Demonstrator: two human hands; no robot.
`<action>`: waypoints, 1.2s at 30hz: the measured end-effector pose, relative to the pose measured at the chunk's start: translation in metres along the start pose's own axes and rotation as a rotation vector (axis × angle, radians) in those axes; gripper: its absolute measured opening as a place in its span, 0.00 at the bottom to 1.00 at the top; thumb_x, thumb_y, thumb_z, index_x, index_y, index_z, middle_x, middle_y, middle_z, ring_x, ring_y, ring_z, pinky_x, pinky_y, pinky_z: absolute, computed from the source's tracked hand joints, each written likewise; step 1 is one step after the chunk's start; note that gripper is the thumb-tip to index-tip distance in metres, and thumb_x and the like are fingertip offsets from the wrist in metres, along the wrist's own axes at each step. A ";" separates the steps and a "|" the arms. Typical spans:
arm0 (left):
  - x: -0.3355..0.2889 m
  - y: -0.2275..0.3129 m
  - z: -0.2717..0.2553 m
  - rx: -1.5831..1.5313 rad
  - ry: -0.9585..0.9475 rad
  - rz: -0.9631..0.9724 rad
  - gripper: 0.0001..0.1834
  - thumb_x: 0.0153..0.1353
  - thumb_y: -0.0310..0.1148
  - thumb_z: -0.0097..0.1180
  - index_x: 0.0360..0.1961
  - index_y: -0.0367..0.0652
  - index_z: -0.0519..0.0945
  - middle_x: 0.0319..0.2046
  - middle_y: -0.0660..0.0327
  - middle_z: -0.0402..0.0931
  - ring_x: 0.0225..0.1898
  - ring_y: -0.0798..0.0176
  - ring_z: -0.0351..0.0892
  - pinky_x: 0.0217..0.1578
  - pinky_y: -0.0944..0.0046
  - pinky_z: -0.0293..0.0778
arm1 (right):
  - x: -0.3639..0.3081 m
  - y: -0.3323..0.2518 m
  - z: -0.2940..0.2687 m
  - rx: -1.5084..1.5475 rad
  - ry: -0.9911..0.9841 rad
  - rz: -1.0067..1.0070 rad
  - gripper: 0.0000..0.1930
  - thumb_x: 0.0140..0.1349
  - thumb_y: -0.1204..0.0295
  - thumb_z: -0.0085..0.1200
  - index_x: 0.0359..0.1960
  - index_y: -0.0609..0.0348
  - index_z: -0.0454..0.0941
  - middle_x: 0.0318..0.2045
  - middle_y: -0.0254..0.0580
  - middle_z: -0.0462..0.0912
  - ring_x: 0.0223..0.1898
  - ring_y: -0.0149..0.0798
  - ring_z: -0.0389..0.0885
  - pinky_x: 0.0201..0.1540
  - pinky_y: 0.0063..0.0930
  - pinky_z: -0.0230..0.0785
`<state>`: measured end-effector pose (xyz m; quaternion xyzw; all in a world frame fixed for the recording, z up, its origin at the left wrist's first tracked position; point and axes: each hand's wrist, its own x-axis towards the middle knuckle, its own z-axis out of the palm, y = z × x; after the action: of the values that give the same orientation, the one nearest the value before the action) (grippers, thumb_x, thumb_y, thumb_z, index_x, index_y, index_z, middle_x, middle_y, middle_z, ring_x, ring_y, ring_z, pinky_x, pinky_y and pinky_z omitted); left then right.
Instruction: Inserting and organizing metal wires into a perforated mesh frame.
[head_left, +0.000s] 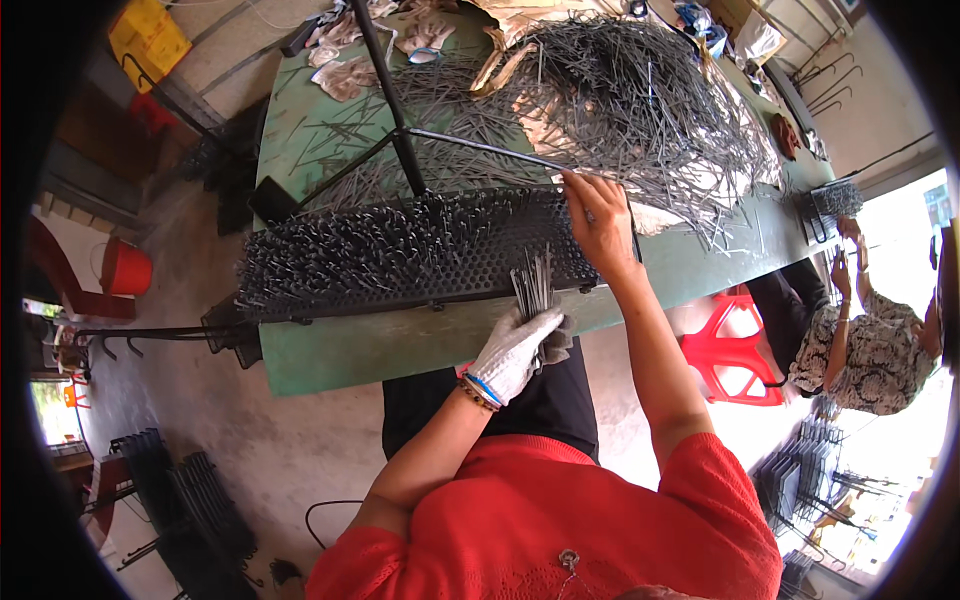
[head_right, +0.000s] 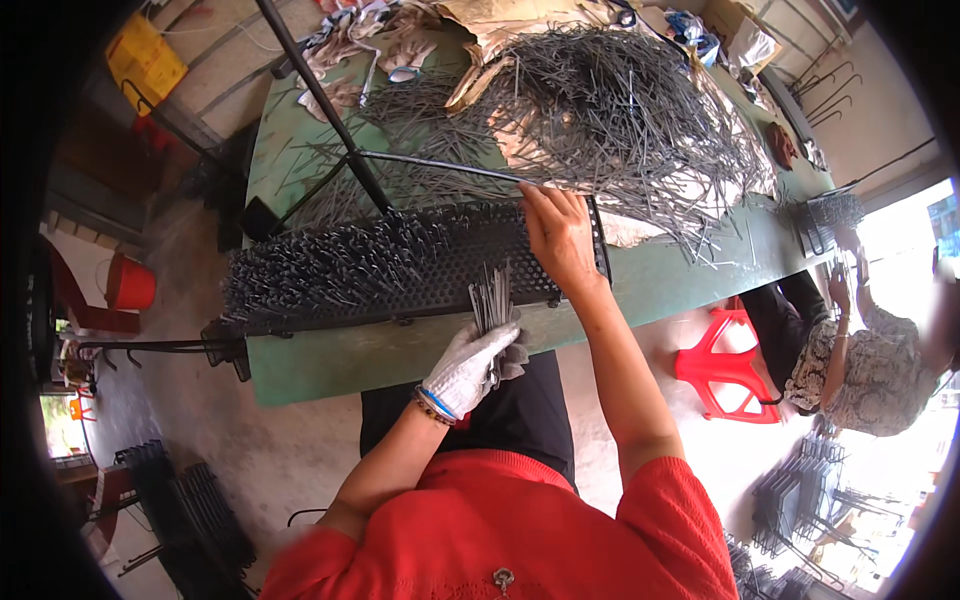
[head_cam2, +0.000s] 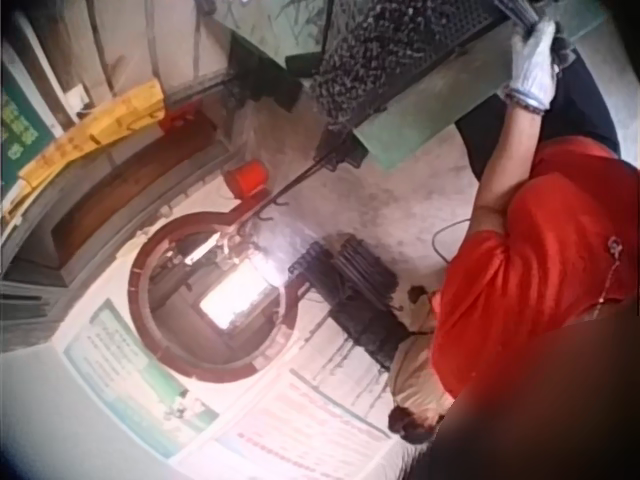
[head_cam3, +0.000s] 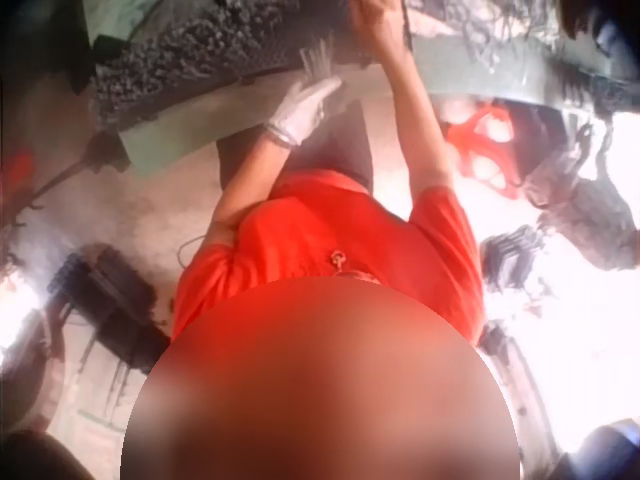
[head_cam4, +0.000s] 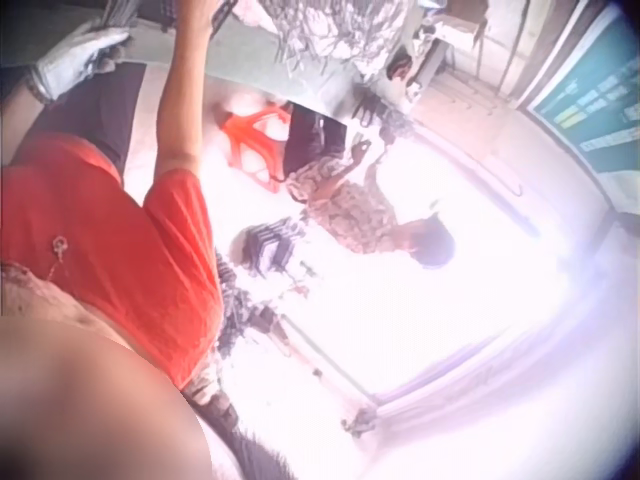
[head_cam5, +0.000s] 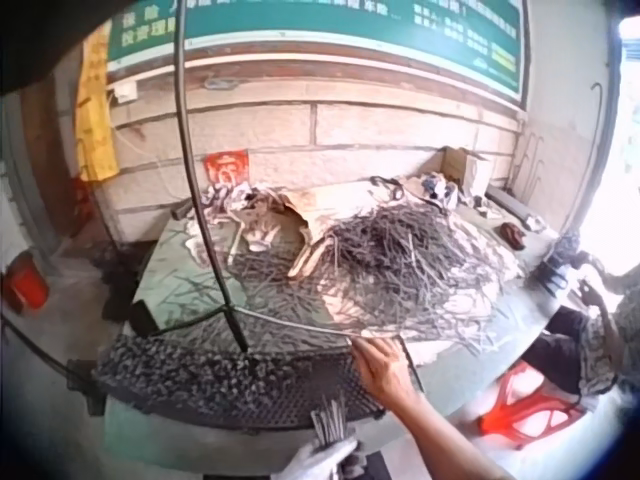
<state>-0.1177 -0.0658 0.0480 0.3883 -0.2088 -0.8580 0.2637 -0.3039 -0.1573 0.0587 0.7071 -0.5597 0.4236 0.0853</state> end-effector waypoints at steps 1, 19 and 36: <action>-0.001 0.001 0.000 0.009 -0.010 0.002 0.10 0.64 0.34 0.55 0.44 0.45 0.74 0.33 0.62 0.80 0.28 0.71 0.79 0.27 0.70 0.79 | 0.003 -0.005 -0.001 0.017 0.026 -0.007 0.12 0.56 0.76 0.57 0.43 0.59 0.81 0.37 0.44 0.81 0.37 0.42 0.77 0.43 0.34 0.65; -0.005 0.001 -0.012 0.000 -0.087 0.038 0.11 0.65 0.34 0.53 0.46 0.46 0.72 0.35 0.62 0.80 0.28 0.71 0.80 0.25 0.73 0.77 | 0.015 -0.019 -0.008 0.056 0.019 0.058 0.08 0.56 0.75 0.58 0.38 0.60 0.82 0.36 0.43 0.82 0.38 0.44 0.78 0.42 0.33 0.68; -0.021 -0.002 -0.006 0.117 -0.059 0.193 0.11 0.64 0.35 0.54 0.45 0.44 0.72 0.32 0.63 0.79 0.25 0.74 0.77 0.22 0.76 0.73 | -0.042 -0.054 -0.036 0.855 -0.442 0.955 0.12 0.60 0.65 0.60 0.29 0.64 0.83 0.22 0.31 0.80 0.24 0.21 0.72 0.27 0.18 0.62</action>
<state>-0.1016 -0.0519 0.0549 0.3555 -0.3028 -0.8261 0.3156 -0.2759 -0.0869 0.0711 0.4238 -0.5982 0.4446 -0.5146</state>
